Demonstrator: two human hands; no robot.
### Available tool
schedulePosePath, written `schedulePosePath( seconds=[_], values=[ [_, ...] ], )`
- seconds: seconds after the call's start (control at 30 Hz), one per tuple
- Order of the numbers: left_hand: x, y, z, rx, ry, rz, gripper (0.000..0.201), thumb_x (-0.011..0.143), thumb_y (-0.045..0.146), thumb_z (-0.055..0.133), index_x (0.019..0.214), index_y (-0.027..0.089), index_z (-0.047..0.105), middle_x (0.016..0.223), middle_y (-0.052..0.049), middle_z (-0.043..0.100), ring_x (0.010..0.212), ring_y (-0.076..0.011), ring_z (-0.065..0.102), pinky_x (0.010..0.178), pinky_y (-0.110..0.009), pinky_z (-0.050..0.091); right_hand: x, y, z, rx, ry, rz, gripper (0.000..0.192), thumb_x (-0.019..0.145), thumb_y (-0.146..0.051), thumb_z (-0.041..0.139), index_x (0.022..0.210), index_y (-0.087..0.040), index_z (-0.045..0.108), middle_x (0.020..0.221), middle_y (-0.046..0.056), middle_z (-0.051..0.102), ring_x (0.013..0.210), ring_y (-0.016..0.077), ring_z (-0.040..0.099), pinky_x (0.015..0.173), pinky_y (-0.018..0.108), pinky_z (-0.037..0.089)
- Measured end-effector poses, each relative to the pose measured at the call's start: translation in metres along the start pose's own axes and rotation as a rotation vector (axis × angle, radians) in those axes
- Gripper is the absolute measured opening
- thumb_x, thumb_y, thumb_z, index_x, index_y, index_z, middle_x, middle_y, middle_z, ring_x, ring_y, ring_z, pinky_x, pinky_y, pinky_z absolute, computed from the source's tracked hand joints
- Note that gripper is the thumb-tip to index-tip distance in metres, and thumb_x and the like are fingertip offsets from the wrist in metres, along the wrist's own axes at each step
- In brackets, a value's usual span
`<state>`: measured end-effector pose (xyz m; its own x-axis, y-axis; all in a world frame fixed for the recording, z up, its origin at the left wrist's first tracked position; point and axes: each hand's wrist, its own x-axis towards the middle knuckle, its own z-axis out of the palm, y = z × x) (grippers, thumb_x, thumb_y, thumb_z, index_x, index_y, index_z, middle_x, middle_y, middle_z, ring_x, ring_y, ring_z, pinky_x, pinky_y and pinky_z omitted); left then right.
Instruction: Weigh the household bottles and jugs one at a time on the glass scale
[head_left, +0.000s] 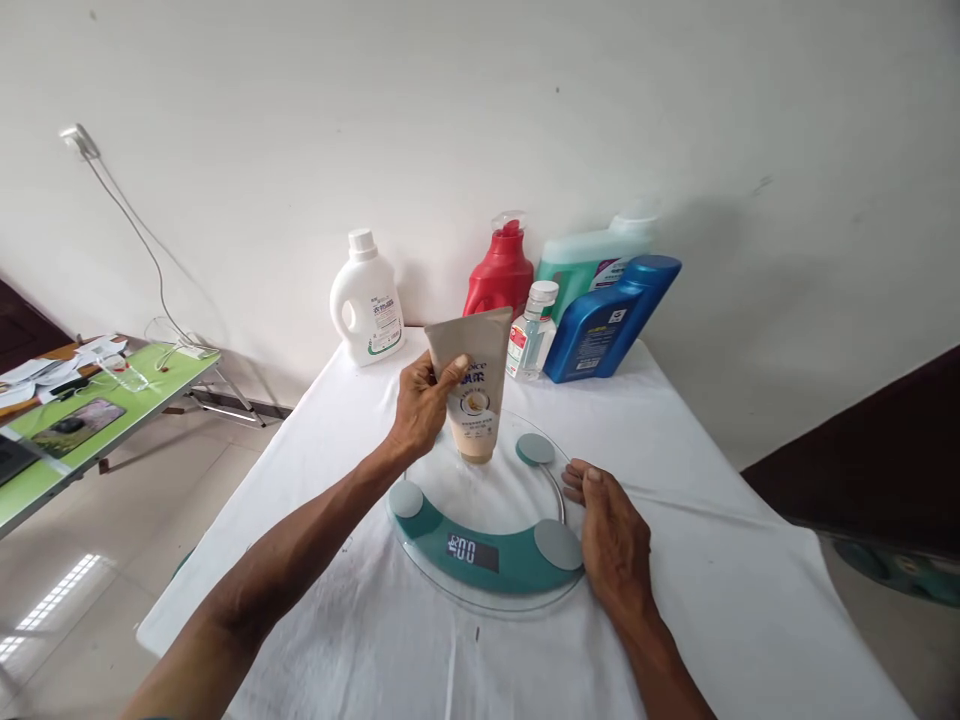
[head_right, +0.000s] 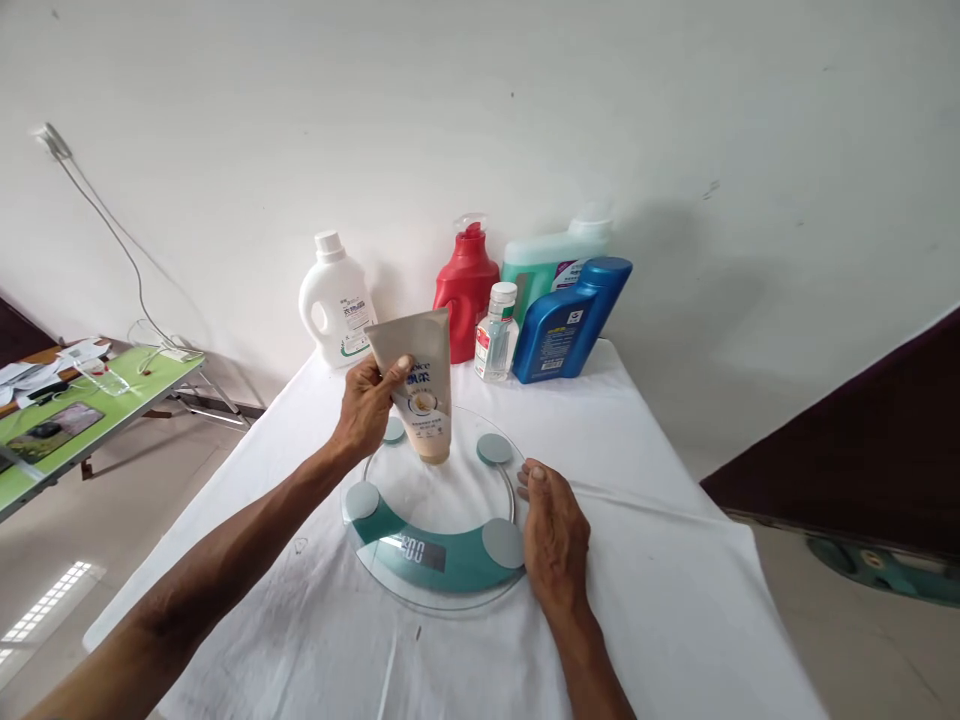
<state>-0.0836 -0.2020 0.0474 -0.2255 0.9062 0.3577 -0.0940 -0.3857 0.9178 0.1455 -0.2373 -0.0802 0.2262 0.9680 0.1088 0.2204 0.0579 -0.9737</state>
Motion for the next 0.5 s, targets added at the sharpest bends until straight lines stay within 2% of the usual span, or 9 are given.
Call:
schedulePosePath(
  seconds=[0.17,0.33,0.5],
  values=[
    [-0.021,0.000,0.013,0.032,-0.072,0.004,0.049,0.084,0.065,0.083,0.092,0.018,0.074,0.084,-0.004,0.076,0.079,-0.0207,0.071,0.071,-0.032,0.060,0.001,0.000,0.000,-0.003,-0.012,-0.005,0.072,0.098,-0.084,0.042,0.114,-0.021,0.072,0.117,0.018,0.079,0.101,0.0319,0.077,0.099,0.051,0.057],
    [-0.029,0.003,0.014,0.069,-0.096,0.052,0.047,0.089,0.066,0.078,0.097,0.019,0.074,0.087,-0.003,0.075,0.080,-0.0200,0.070,0.073,-0.032,0.059,0.000,-0.001,0.000,-0.013,-0.007,-0.020,0.069,0.099,-0.083,0.042,0.110,-0.022,0.072,0.116,0.018,0.079,0.100,0.0328,0.076,0.098,0.051,0.056],
    [-0.037,0.006,0.000,0.190,-0.148,0.113,0.051,0.091,0.067,0.076,0.115,0.022,0.073,0.117,-0.010,0.079,0.108,-0.0277,0.074,0.095,-0.040,0.060,-0.001,-0.004,0.000,-0.006,-0.011,-0.037,0.066,0.100,-0.082,0.042,0.107,-0.023,0.070,0.114,0.018,0.079,0.099,0.0321,0.076,0.096,0.050,0.058]
  ],
)
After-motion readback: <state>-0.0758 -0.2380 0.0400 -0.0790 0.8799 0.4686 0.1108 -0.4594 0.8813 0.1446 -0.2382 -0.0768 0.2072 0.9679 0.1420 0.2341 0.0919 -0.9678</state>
